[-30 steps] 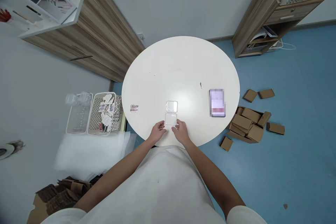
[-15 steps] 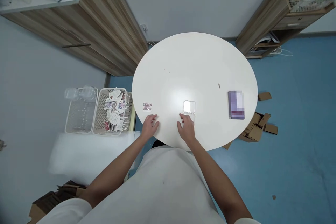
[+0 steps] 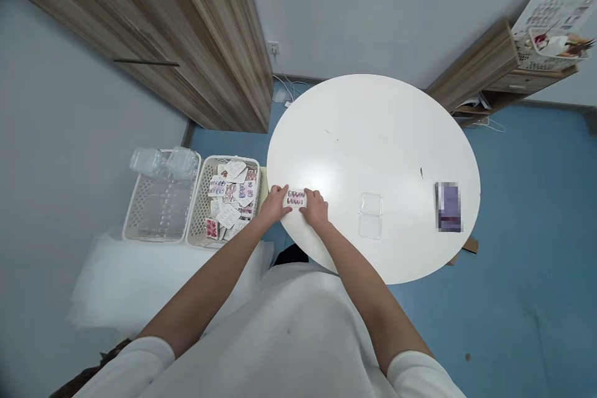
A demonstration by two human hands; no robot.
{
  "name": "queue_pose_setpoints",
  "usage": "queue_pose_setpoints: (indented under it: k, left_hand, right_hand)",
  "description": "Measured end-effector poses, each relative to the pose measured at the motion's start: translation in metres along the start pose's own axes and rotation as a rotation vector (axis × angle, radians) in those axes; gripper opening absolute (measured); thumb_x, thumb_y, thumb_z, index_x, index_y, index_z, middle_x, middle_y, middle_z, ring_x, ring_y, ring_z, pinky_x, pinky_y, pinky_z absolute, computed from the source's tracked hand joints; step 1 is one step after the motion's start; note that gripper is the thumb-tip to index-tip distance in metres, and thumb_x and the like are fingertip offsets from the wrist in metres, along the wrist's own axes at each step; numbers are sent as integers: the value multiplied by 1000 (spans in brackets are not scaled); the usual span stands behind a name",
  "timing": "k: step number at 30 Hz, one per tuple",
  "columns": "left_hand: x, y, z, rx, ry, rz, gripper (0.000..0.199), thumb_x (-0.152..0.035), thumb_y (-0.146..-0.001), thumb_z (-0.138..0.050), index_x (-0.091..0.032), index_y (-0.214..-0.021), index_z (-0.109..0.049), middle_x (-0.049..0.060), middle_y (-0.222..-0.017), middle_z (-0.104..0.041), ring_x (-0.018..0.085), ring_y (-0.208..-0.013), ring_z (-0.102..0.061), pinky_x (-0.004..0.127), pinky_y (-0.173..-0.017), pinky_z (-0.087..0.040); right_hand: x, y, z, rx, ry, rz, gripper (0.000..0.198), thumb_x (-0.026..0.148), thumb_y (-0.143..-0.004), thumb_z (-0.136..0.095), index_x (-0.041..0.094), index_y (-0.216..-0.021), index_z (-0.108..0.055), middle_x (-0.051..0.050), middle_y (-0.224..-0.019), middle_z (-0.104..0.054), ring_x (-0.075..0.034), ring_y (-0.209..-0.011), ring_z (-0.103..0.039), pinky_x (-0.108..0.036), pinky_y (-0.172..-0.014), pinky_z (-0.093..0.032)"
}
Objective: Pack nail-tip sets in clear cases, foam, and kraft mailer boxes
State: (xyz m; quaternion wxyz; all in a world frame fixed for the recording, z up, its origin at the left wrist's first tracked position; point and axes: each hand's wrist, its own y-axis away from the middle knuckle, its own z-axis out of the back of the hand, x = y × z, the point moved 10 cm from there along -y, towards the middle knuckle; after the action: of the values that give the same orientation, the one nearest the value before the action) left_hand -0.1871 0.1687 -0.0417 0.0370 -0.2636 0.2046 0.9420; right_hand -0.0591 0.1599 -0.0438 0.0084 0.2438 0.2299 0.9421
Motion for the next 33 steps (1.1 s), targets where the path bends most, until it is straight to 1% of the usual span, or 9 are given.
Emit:
queue_pose_setpoints:
  k: [5, 9, 13, 17, 19, 22, 26, 30, 33]
  left_hand:
    - [1, -1, -2, 9, 24, 12, 62, -22, -66, -63, -22, -122, -38, 8, -109, -41, 22, -95, -49, 28, -74, -39]
    - [-5, 1, -1, 5, 32, -23, 56, -18, -67, -61, -22, -119, -39, 8, -109, -45, 23, -99, -48, 30, -79, -37]
    - [-12, 7, -3, -25, 73, -71, 56, -12, -71, -53, -21, -123, -35, 9, -110, -49, 24, -103, -47, 35, -84, -35]
    - [-15, 12, -8, -50, 101, -63, 57, -11, -72, -51, -21, -125, -33, 9, -109, -51, 23, -100, -48, 36, -85, -36]
    - [-21, 14, -10, -61, 131, -80, 58, -13, -72, -51, -21, -127, -32, 8, -106, -52, 22, -95, -50, 35, -83, -37]
    - [-37, 18, -14, -67, 184, -114, 60, -15, -72, -51, -19, -128, -30, 8, -102, -51, 19, -88, -52, 33, -80, -40]
    - [-70, 28, -25, -45, 221, -171, 65, -16, -71, -54, -21, -130, -27, 7, -103, -50, 18, -88, -51, 33, -80, -41]
    - [-111, 40, -45, -20, 187, -250, 68, -17, -71, -54, -23, -131, -23, 6, -102, -49, 19, -90, -50, 34, -80, -41]
    - [-140, 47, -65, 14, 149, -294, 66, -18, -72, -53, -25, -131, -24, 6, -102, -49, 19, -90, -50, 35, -81, -41]
  right_hand:
    - [0, -3, -3, -11, 48, -46, 59, 23, -69, -59, 26, -122, -33, -8, -105, -49, -25, -97, -46, -36, -75, -34]
    - [0, 0, -2, -36, 35, -46, 59, 22, -69, -59, 26, -122, -34, -8, -107, -48, -25, -96, -46, -36, -75, -35]
    - [0, 6, -3, -61, -12, 19, 58, 19, -71, -54, 24, -124, -31, -8, -109, -47, -23, -97, -47, -34, -78, -36]
    - [-7, 14, -9, -25, -115, 79, 69, 14, -70, -51, 21, -131, -20, -8, -113, -42, -19, -95, -48, -31, -78, -39]
    - [-12, 19, -6, -36, -177, 100, 73, 13, -70, -51, 20, -133, -15, -9, -115, -39, -19, -97, -47, -29, -79, -41]
    - [-22, 30, 4, -78, -248, 130, 74, 11, -70, -49, 19, -134, -13, -10, -116, -37, -18, -99, -47, -29, -80, -43]
    - [-46, 50, 23, -142, -287, 127, 70, 9, -71, -46, 21, -133, -17, -9, -113, -39, -18, -96, -48, -31, -81, -44]
    - [-81, 75, 41, -169, -303, 129, 69, 10, -71, -47, 22, -133, -19, -8, -111, -41, -18, -96, -49, -32, -80, -44]
    - [-112, 95, 54, -179, -308, 152, 68, 13, -72, -49, 24, -132, -21, -7, -110, -43, -19, -99, -48, -33, -81, -44]
